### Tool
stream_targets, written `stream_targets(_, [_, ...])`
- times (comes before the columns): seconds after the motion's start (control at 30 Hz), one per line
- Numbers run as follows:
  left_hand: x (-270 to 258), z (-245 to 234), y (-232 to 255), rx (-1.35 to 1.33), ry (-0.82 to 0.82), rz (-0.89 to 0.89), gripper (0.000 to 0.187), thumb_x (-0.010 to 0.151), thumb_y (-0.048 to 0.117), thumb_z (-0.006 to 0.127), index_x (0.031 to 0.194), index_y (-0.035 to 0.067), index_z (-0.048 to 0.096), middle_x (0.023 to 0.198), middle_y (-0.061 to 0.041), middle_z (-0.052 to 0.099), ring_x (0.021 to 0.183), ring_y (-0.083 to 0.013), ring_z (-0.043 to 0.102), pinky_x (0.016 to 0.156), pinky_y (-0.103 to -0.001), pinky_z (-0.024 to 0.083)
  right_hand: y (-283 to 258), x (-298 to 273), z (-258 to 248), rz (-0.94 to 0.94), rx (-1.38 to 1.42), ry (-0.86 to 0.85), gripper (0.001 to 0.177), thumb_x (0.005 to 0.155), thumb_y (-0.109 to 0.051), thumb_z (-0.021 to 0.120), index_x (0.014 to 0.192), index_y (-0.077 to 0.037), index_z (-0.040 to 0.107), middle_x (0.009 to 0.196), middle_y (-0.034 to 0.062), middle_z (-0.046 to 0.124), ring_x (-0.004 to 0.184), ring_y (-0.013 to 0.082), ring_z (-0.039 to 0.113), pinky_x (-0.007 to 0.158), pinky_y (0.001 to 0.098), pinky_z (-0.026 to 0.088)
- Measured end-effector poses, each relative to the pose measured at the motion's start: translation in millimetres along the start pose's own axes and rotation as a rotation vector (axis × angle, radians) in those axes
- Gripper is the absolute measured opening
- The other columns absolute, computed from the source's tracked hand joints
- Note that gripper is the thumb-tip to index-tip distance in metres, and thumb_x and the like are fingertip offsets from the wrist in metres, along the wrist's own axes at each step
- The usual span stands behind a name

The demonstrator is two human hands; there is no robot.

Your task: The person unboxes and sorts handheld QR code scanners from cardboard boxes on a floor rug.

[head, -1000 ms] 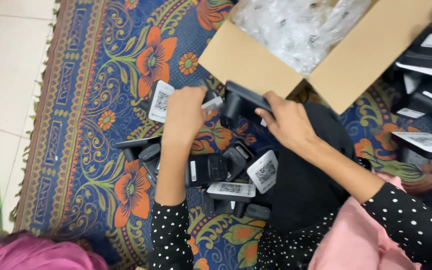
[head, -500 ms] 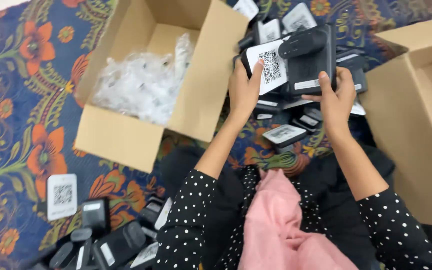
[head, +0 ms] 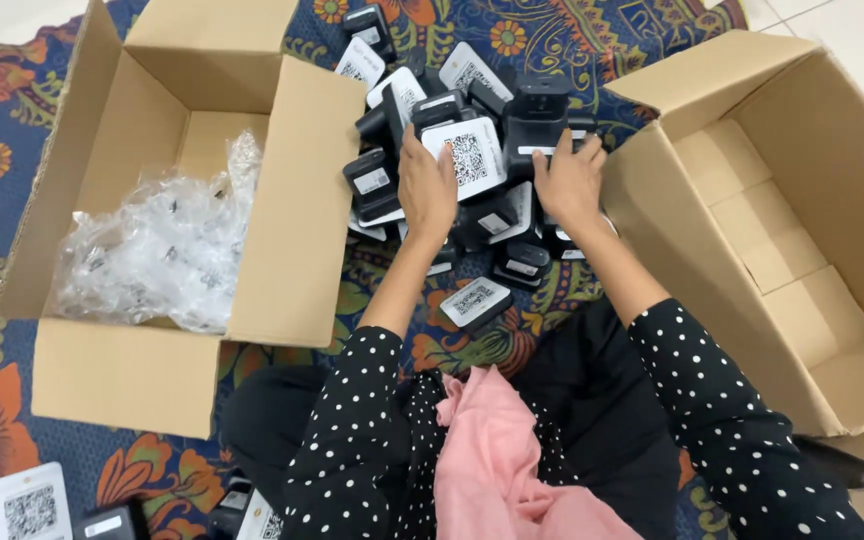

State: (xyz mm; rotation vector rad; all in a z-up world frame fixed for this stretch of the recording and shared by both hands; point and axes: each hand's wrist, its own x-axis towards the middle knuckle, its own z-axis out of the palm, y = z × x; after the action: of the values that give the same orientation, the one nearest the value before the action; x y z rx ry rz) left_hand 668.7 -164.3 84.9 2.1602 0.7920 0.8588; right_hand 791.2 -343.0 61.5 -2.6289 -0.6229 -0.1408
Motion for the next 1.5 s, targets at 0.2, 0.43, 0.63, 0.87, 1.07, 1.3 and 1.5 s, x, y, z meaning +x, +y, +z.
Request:
stream_targets(0.2, [-34,-119,-52,-0.095,-0.058,0.062,0.054,0.101,0.022,0.066,0.143,-0.005,0.046,0.136,-0.029,0.054,0.121,-0.0418,0.058,0.103,-0.047,0.048,-122,-68,-50,-0.418,0.278,-0.023,0.062,0.095,-0.018,0.075,0.145,0.007,0.049,0.149,0.0347,0.036,0.131,0.0495,0.045,0.109,0.0538,0.041])
stream_targets(0.43, [-129,-369,-123,0.030,0.014,-0.134,0.042,0.097,0.014,0.066,0.137,0.006,0.055,0.136,-0.017,0.058,0.118,-0.0318,0.066,0.096,-0.042,0.054,-310,-185,-66,-0.849,0.609,-0.590,0.041,0.095,-0.016,0.070,0.133,-0.004,0.060,0.144,0.0196,0.052,0.124,0.0378,0.057,0.102,0.0443,0.048])
stream_targets(0.63, [-256,-490,-176,0.311,-0.023,-0.227,0.041,0.092,0.014,0.073,0.129,0.006,0.059,0.127,-0.018,0.062,0.118,-0.0386,0.063,0.099,-0.045,0.051,-399,-303,-4,-1.350,0.580,-0.906,0.049,0.086,-0.023,0.079,0.130,-0.011,0.062,0.138,0.0158,0.058,0.128,0.0372,0.056,0.106,0.0463,0.046])
stream_targets(0.87, [-328,-480,-213,0.382,-0.591,-0.464,0.081,0.066,0.024,0.089,0.139,0.015,0.055,0.124,-0.021,0.060,0.118,-0.0426,0.058,0.101,-0.048,0.048,-417,-381,56,-1.411,-0.436,-1.493,0.103,0.068,-0.019,0.092,0.154,-0.031,0.038,0.134,0.0147,0.056,0.121,0.0343,0.060,0.095,0.0451,0.052])
stream_targets(1.07, [-334,-448,-226,0.458,-0.846,-0.290,0.089,0.064,0.029,0.092,0.145,0.025,0.054,0.130,-0.028,0.052,0.109,-0.0448,0.062,0.086,-0.053,0.051,-377,-387,100,-1.464,-0.226,-1.441,0.068,0.071,-0.013,0.085,0.134,-0.026,0.061,0.101,0.0105,0.074,0.101,0.0335,0.071,0.082,0.0480,0.057])
stream_targets(1.3, [-353,-420,-259,0.493,-0.733,-0.367,0.073,0.066,0.007,0.076,0.136,0.021,0.063,0.132,-0.030,0.052,0.093,-0.0410,0.071,0.080,-0.046,0.059,-388,-382,92,-1.467,-0.147,-1.430,0.061,0.069,-0.017,0.088,0.126,-0.016,0.065,0.099,0.0121,0.075,0.103,0.0330,0.071,0.082,0.0488,0.055])
stream_targets(1.5, [-346,-441,-260,0.443,-0.576,-0.382,0.061,0.067,0.008,0.074,0.124,0.029,0.071,0.126,-0.015,0.062,0.099,-0.0398,0.069,0.082,-0.048,0.057,-394,-377,74,-1.429,-0.028,-1.340,0.062,0.067,-0.020,0.088,0.125,-0.017,0.067,0.099,0.0128,0.075,0.101,0.0325,0.071,0.082,0.0474,0.055])
